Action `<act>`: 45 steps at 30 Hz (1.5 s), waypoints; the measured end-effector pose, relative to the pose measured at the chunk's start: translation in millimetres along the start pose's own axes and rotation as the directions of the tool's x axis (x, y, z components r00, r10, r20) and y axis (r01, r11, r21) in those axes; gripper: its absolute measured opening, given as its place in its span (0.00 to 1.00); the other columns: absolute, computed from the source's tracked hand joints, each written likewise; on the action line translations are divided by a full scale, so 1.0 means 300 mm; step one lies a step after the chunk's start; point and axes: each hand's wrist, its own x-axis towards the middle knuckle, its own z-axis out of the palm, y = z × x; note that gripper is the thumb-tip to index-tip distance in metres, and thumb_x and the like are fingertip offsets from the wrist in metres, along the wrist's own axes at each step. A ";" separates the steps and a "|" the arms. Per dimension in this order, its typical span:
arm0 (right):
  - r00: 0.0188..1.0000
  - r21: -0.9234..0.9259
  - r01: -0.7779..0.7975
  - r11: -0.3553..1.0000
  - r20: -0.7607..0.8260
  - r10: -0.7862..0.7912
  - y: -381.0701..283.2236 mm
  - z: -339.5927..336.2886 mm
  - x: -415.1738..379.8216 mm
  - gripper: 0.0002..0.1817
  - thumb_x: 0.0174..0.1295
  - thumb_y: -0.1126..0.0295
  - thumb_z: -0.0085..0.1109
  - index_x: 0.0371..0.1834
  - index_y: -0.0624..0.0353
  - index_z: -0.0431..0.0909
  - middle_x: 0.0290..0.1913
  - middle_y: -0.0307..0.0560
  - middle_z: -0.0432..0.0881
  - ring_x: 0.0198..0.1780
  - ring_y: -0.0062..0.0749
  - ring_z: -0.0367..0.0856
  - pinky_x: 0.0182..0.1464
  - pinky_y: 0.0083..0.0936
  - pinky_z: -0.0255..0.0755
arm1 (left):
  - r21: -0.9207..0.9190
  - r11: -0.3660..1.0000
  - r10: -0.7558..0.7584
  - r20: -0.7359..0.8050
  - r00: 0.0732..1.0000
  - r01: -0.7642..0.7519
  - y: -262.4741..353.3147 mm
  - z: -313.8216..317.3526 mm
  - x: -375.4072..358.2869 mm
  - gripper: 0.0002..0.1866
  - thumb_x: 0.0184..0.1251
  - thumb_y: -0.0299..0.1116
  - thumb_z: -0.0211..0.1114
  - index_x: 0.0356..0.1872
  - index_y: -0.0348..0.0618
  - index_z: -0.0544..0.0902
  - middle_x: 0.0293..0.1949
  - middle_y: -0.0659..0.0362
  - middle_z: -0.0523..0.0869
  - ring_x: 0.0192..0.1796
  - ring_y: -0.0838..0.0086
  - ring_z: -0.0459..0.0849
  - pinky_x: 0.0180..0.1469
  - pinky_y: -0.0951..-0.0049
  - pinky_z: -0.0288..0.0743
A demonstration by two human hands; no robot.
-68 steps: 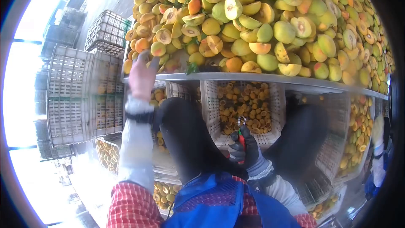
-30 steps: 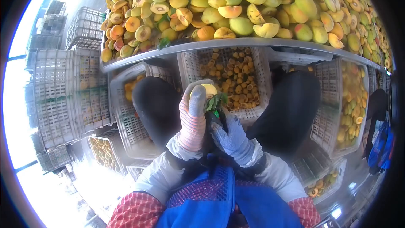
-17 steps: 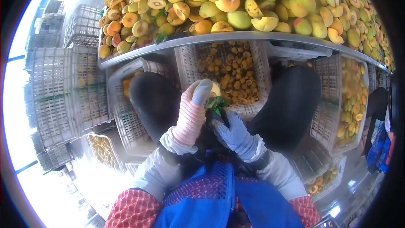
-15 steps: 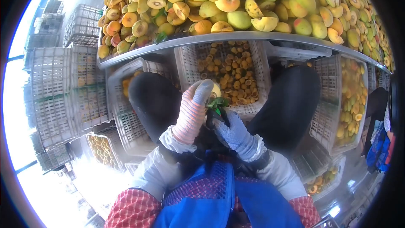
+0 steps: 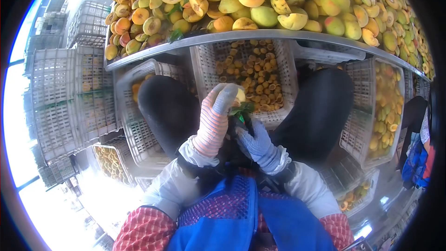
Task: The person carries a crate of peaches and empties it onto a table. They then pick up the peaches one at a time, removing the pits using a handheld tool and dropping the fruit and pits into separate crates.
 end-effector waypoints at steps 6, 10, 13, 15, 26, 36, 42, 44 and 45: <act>0.984 -0.252 0.167 0.953 -0.018 -0.177 -0.050 -0.004 -0.004 0.17 0.61 0.63 0.59 0.46 0.65 0.74 0.32 0.58 0.80 0.34 0.52 0.80 0.35 0.40 0.70 | 0.048 0.999 0.022 0.004 1.000 -0.022 0.032 0.034 -0.010 0.19 0.67 0.48 0.59 0.40 0.39 0.81 0.32 0.64 0.79 0.36 0.81 0.73 0.42 0.79 0.67; 0.996 -0.236 0.025 0.971 0.087 -0.005 -0.036 -0.041 0.000 0.18 0.62 0.62 0.59 0.49 0.64 0.73 0.32 0.55 0.79 0.33 0.42 0.79 0.34 0.34 0.70 | 0.121 0.990 -0.083 0.083 0.993 0.072 0.050 0.004 0.007 0.19 0.67 0.48 0.59 0.39 0.39 0.81 0.31 0.64 0.78 0.36 0.81 0.73 0.41 0.79 0.67; 0.985 0.171 -0.168 0.971 0.065 0.159 -0.030 -0.012 -0.017 0.16 0.65 0.62 0.57 0.49 0.60 0.72 0.30 0.47 0.77 0.28 0.31 0.76 0.31 0.25 0.70 | 0.136 0.991 -0.004 0.078 0.997 -0.007 0.020 -0.002 0.018 0.19 0.67 0.47 0.61 0.40 0.39 0.81 0.32 0.64 0.80 0.35 0.82 0.74 0.41 0.80 0.68; 0.968 0.440 -0.252 0.862 0.115 0.224 -0.033 -0.006 -0.023 0.14 0.66 0.61 0.56 0.47 0.58 0.72 0.28 0.42 0.75 0.25 0.24 0.73 0.26 0.20 0.68 | 0.137 0.987 0.078 0.064 0.995 -0.087 0.001 0.005 0.013 0.18 0.67 0.45 0.62 0.42 0.38 0.82 0.33 0.64 0.83 0.35 0.84 0.76 0.41 0.81 0.69; 0.626 0.610 -0.778 -0.150 0.730 -0.273 -0.052 0.000 0.007 0.21 0.72 0.47 0.42 0.34 0.55 0.66 0.18 0.35 0.64 0.13 0.19 0.62 0.13 0.17 0.58 | -0.291 0.859 -0.285 0.411 0.866 0.421 -0.042 -0.023 0.021 0.30 0.61 0.61 0.61 0.45 0.41 0.80 0.31 0.59 0.82 0.32 0.76 0.80 0.39 0.78 0.75; 0.622 0.685 -0.727 0.046 0.686 -0.378 -0.083 -0.035 0.008 0.24 0.72 0.47 0.41 0.29 0.55 0.65 0.16 0.35 0.65 0.11 0.15 0.62 0.14 0.17 0.61 | -0.575 0.716 -0.429 0.085 0.899 0.396 -0.030 0.040 0.051 0.25 0.66 0.57 0.55 0.38 0.40 0.80 0.27 0.57 0.83 0.19 0.76 0.76 0.21 0.79 0.71; 0.743 0.745 -0.666 -0.026 0.660 -0.113 0.017 -0.055 0.059 0.24 0.73 0.48 0.39 0.37 0.59 0.71 0.18 0.33 0.62 0.15 0.17 0.59 0.11 0.17 0.55 | -0.404 0.906 -0.204 -0.151 0.967 0.128 0.020 -0.138 -0.010 0.22 0.65 0.57 0.59 0.41 0.47 0.80 0.30 0.64 0.83 0.22 0.83 0.75 0.18 0.86 0.63; 0.777 0.771 -0.620 0.144 0.629 -0.023 -0.044 -0.044 0.027 0.24 0.73 0.46 0.39 0.41 0.58 0.71 0.18 0.34 0.62 0.15 0.18 0.59 0.12 0.18 0.55 | -0.208 0.951 0.101 -0.493 0.864 -0.230 0.104 -0.163 -0.061 0.20 0.69 0.53 0.56 0.47 0.47 0.80 0.42 0.59 0.83 0.39 0.77 0.83 0.37 0.80 0.76; 0.796 0.772 -0.594 0.226 0.605 0.021 -0.065 -0.037 0.004 0.25 0.73 0.45 0.38 0.43 0.58 0.72 0.18 0.34 0.62 0.15 0.18 0.59 0.12 0.18 0.55 | -0.120 0.930 0.253 -0.476 0.842 -0.348 0.139 -0.255 -0.069 0.20 0.73 0.50 0.52 0.49 0.45 0.79 0.42 0.57 0.83 0.43 0.72 0.84 0.43 0.77 0.78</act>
